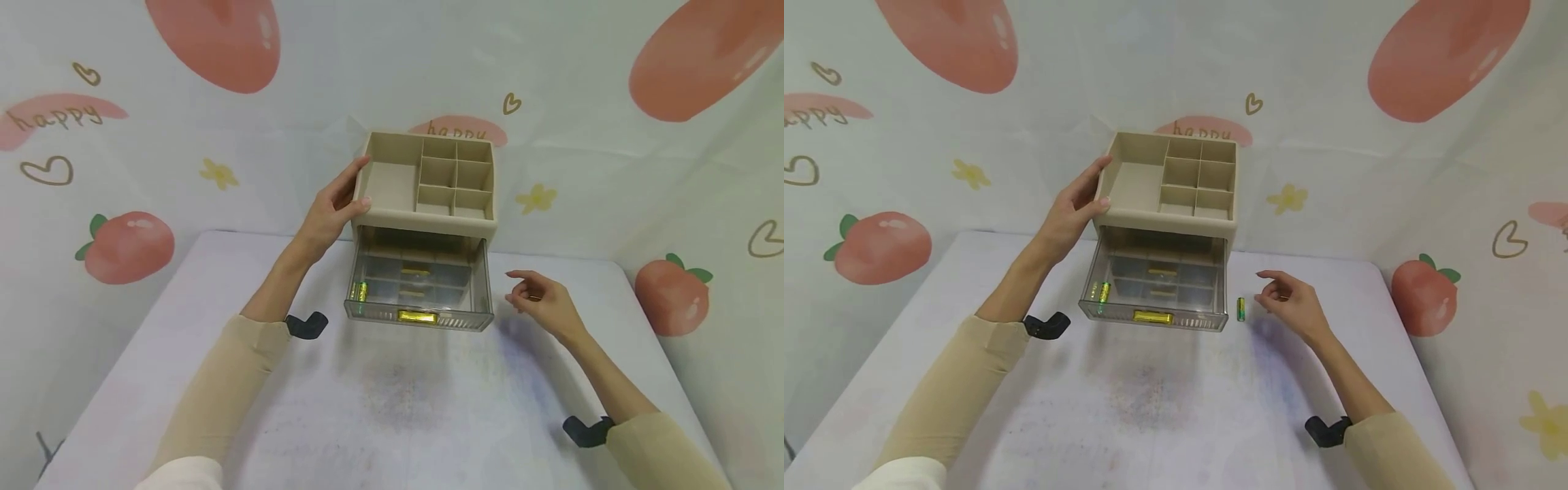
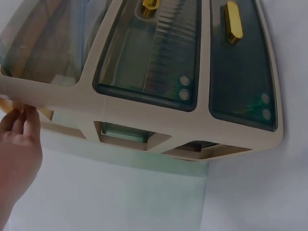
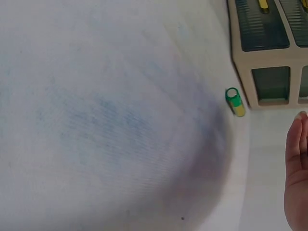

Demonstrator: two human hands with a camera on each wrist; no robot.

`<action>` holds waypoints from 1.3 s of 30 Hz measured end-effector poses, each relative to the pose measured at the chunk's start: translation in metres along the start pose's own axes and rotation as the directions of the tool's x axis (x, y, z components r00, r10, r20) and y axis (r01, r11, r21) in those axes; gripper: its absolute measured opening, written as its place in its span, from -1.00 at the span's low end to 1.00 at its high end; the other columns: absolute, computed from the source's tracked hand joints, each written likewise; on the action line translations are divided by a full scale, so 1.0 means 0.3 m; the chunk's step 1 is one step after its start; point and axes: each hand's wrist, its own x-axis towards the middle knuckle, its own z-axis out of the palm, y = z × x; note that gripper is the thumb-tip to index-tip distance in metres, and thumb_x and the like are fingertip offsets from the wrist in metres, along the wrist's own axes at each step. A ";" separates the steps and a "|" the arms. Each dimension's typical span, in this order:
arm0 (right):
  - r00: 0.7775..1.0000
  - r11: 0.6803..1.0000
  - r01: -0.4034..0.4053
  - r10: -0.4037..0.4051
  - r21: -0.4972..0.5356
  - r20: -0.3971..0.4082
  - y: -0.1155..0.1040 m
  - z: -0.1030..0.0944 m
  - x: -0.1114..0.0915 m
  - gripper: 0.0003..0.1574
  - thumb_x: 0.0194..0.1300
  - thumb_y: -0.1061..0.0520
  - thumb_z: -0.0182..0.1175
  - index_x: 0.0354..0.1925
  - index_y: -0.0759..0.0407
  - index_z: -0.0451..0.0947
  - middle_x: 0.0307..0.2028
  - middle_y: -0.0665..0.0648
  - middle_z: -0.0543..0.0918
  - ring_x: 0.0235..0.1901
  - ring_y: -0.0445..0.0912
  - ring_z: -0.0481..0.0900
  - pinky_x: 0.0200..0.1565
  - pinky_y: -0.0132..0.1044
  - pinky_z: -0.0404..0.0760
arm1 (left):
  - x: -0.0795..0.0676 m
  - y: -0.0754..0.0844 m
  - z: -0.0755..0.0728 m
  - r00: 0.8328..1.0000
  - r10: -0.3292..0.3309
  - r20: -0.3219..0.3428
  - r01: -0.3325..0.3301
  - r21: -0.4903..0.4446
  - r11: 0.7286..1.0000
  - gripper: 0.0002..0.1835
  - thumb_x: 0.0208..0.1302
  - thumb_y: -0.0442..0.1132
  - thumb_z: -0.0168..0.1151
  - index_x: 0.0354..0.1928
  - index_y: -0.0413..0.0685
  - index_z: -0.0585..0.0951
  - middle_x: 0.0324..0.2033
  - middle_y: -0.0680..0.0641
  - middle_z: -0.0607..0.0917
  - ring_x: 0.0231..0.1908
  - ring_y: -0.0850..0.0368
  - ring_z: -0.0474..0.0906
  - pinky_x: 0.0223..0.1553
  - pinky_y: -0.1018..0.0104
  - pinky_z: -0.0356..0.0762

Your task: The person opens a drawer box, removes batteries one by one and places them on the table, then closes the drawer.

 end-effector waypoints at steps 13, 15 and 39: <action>0.996 0.996 0.078 -0.077 0.031 -0.046 -0.110 -0.038 -0.005 -0.52 0.20 0.43 0.33 0.11 0.35 0.57 -0.42 0.17 0.61 -0.53 -0.11 0.57 -0.36 -0.43 0.59 | 0.002 -0.014 0.000 1.000 0.013 -0.002 -0.013 0.002 1.000 -0.30 0.40 -0.39 0.12 0.54 0.00 0.19 0.51 0.03 0.15 0.49 0.04 0.05 0.42 0.15 0.12; 0.995 0.995 0.092 -0.090 0.034 -0.046 -0.118 -0.040 -0.002 -0.51 0.19 0.43 0.34 0.11 0.33 0.58 -0.42 0.15 0.61 -0.53 -0.11 0.56 -0.35 -0.44 0.58 | 0.003 -0.012 0.001 1.000 0.015 -0.002 -0.015 0.002 1.000 -0.30 0.40 -0.39 0.12 0.54 0.00 0.19 0.51 0.03 0.15 0.50 0.04 0.04 0.42 0.17 0.11; 0.958 0.954 0.286 -0.286 0.093 -0.015 -0.337 -0.022 0.025 -0.55 0.13 0.53 0.31 0.02 0.38 0.61 -0.37 0.15 0.63 -0.43 -0.15 0.60 -0.31 -0.47 0.60 | 0.000 -0.005 0.000 1.000 0.002 -0.007 -0.002 -0.010 1.000 -0.29 0.41 -0.41 0.13 0.54 0.00 0.18 0.52 0.02 0.14 0.49 0.01 0.05 0.41 0.13 0.14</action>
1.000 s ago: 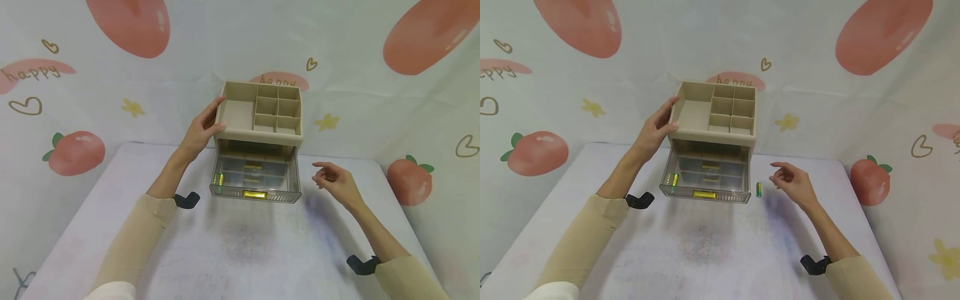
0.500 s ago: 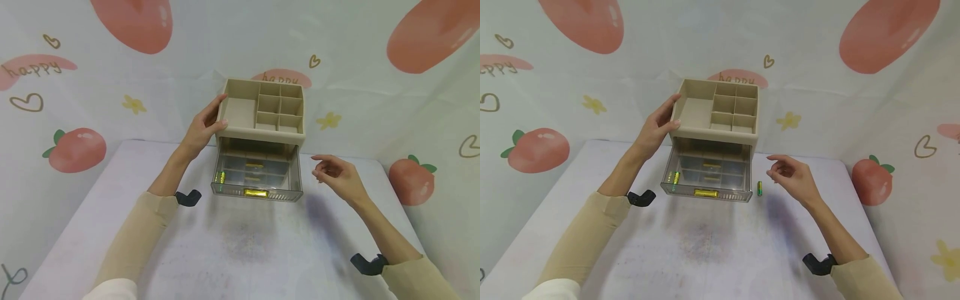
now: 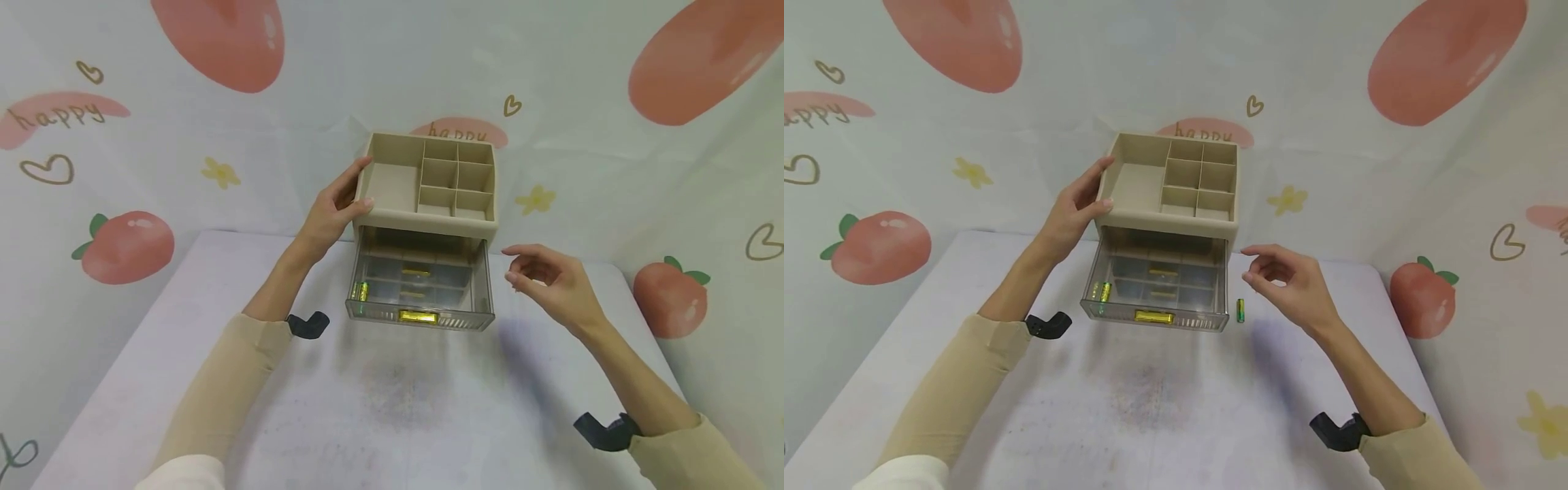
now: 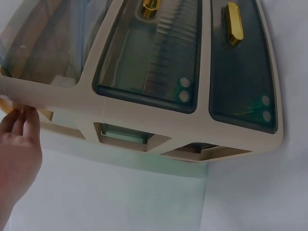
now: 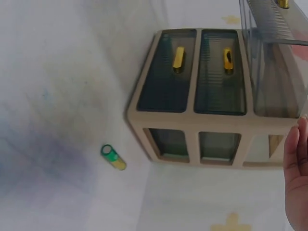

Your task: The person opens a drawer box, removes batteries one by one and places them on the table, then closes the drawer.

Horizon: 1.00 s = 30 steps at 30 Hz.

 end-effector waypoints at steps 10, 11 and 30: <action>0.995 0.995 0.095 -0.095 -0.008 0.037 -0.071 0.026 0.044 -0.54 0.09 0.55 0.32 0.00 0.37 0.63 -0.37 0.15 0.65 -0.40 -0.14 0.59 -0.26 -0.46 0.59 | -0.008 -0.003 -0.002 1.000 -0.020 -0.012 0.020 0.023 1.000 -0.29 0.40 -0.35 0.15 0.54 0.05 0.19 0.51 0.04 0.16 0.48 0.02 0.10 0.40 0.06 0.17; 0.994 0.995 0.101 -0.101 -0.009 0.041 -0.077 0.027 0.046 -0.55 0.10 0.53 0.33 0.00 0.36 0.63 -0.37 0.15 0.65 -0.40 -0.14 0.59 -0.27 -0.46 0.59 | -0.007 -0.001 -0.001 1.000 -0.020 -0.011 0.021 0.024 0.999 -0.29 0.40 -0.36 0.15 0.54 0.04 0.19 0.51 0.04 0.16 0.48 0.01 0.10 0.40 0.06 0.17; 0.957 0.966 0.241 -0.219 -0.099 0.189 -0.151 0.089 0.123 -0.49 0.04 0.47 0.41 -0.01 0.18 0.68 -0.39 -0.06 0.66 -0.40 -0.18 0.55 -0.32 -0.41 0.52 | -0.004 0.004 0.003 1.000 -0.022 -0.010 0.022 0.036 0.999 -0.28 0.39 -0.35 0.16 0.54 0.06 0.19 0.51 0.06 0.16 0.49 0.03 0.08 0.41 0.13 0.17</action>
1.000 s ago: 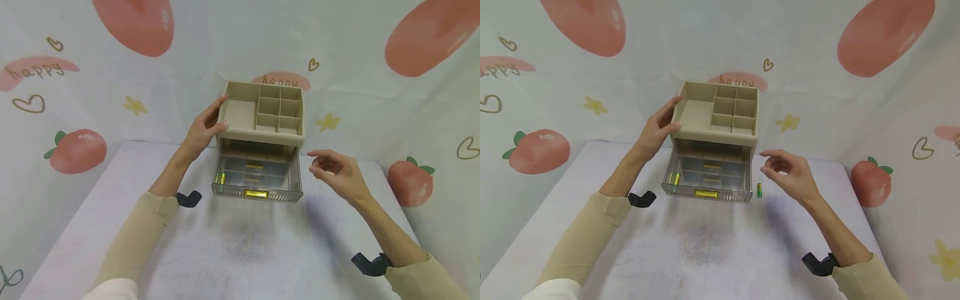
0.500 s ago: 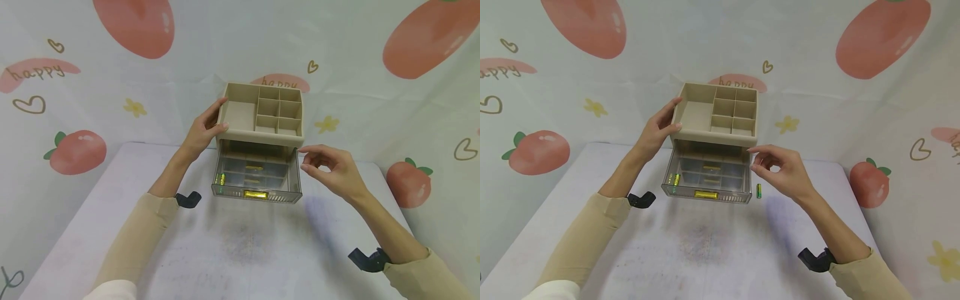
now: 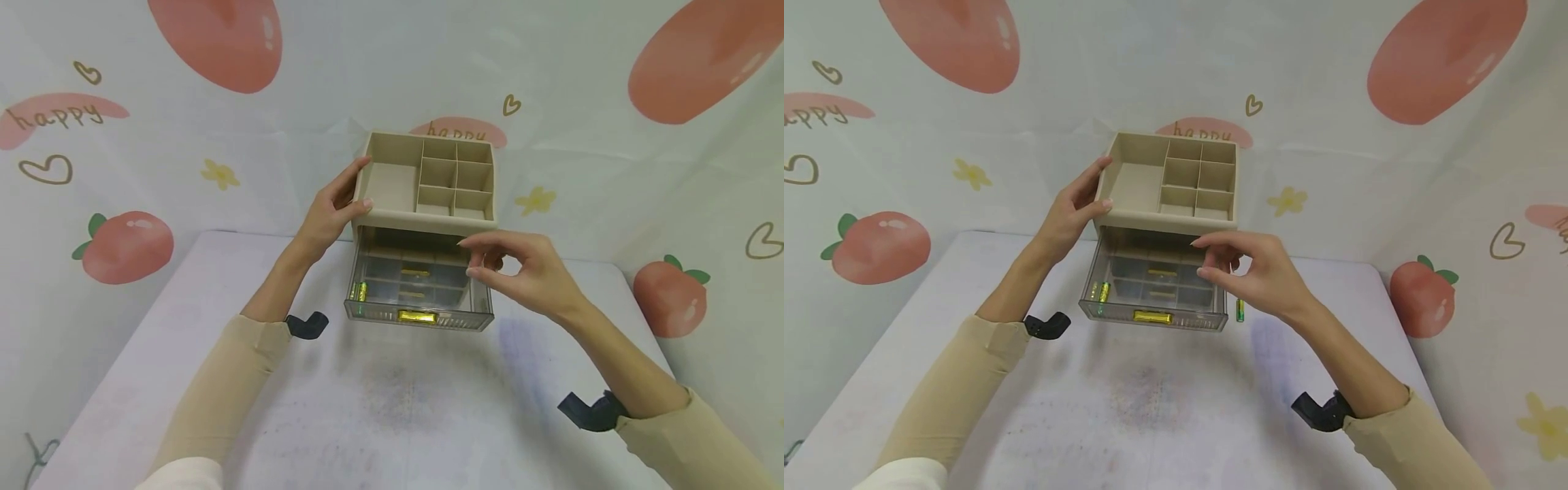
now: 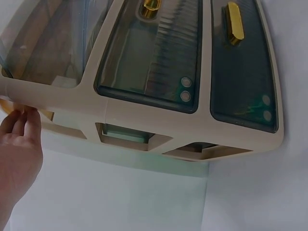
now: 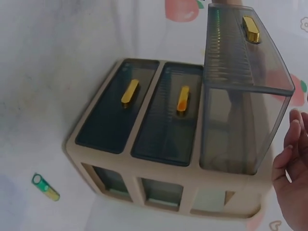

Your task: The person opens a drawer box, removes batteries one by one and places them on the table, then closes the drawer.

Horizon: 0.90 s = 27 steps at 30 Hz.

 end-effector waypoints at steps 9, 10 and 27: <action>0.997 0.999 -0.031 0.028 0.043 0.066 -0.024 0.037 0.037 -0.51 0.06 0.43 0.44 -0.01 0.17 0.69 -0.36 -0.04 0.69 -0.38 -0.15 0.60 -0.30 -0.39 0.57 | 0.005 -0.002 -0.003 1.000 0.007 0.003 -0.007 0.002 1.000 -0.29 0.40 -0.35 0.15 0.54 0.05 0.19 0.51 0.06 0.16 0.49 0.04 0.07 0.41 0.09 0.14; 0.996 0.998 -0.045 0.042 0.037 0.077 -0.027 0.040 0.040 -0.53 0.08 0.41 0.44 -0.01 0.16 0.69 -0.35 -0.05 0.70 -0.38 -0.16 0.61 -0.30 -0.39 0.57 | 0.005 -0.001 -0.003 1.000 0.009 0.004 -0.009 0.002 1.000 -0.29 0.40 -0.36 0.15 0.54 0.05 0.19 0.51 0.06 0.16 0.49 0.03 0.07 0.42 0.09 0.14; 0.925 0.955 -0.298 0.288 0.004 0.247 -0.069 0.093 0.098 -0.55 0.20 0.26 0.41 0.08 0.19 0.63 -0.25 -0.03 0.75 -0.31 -0.17 0.70 -0.25 -0.30 0.64 | 0.002 0.001 0.003 1.000 0.004 0.005 -0.004 -0.008 1.000 -0.29 0.41 -0.37 0.14 0.54 0.04 0.18 0.51 0.02 0.16 0.48 0.03 0.11 0.40 0.07 0.17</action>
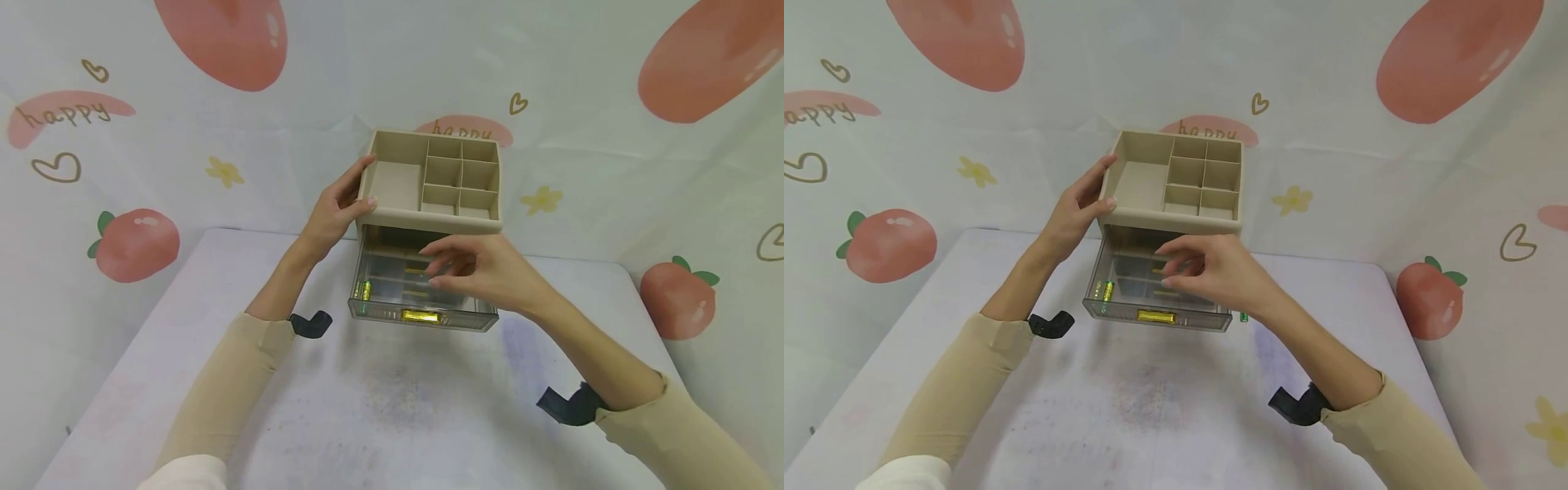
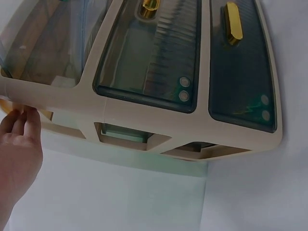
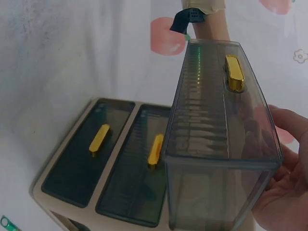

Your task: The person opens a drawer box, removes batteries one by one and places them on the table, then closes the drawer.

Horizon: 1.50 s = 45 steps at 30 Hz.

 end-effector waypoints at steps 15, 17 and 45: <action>0.988 0.993 -0.114 0.116 -0.024 0.097 -0.039 0.067 0.064 -0.49 0.19 0.19 0.43 0.12 0.17 0.60 -0.24 -0.02 0.76 -0.27 -0.21 0.72 -0.13 -0.32 0.66 | 0.005 0.007 -0.002 1.000 0.002 0.006 -0.002 0.003 1.000 -0.27 0.39 -0.39 0.13 0.55 0.02 0.15 0.52 0.00 0.14 0.48 0.02 0.11 0.40 0.07 0.17; 0.986 0.991 -0.132 0.135 -0.037 0.101 -0.039 0.077 0.070 -0.48 0.19 0.16 0.44 0.12 0.17 0.61 -0.26 -0.06 0.76 -0.28 -0.23 0.72 -0.14 -0.30 0.66 | 0.005 0.008 -0.002 1.000 0.003 0.009 -0.003 0.002 1.000 -0.27 0.40 -0.39 0.13 0.55 0.02 0.15 0.52 -0.01 0.13 0.48 0.03 0.10 0.40 0.08 0.17; 0.956 0.969 -0.172 0.207 -0.175 0.209 -0.030 0.176 0.164 -0.52 0.24 0.12 0.38 0.10 0.26 0.62 -0.35 -0.09 0.76 -0.31 -0.25 0.71 -0.15 -0.31 0.64 | 0.003 -0.003 -0.007 1.000 -0.005 0.012 0.005 -0.020 1.000 -0.29 0.40 -0.36 0.13 0.54 0.05 0.18 0.52 -0.06 0.15 0.45 0.00 0.17 0.35 0.10 0.25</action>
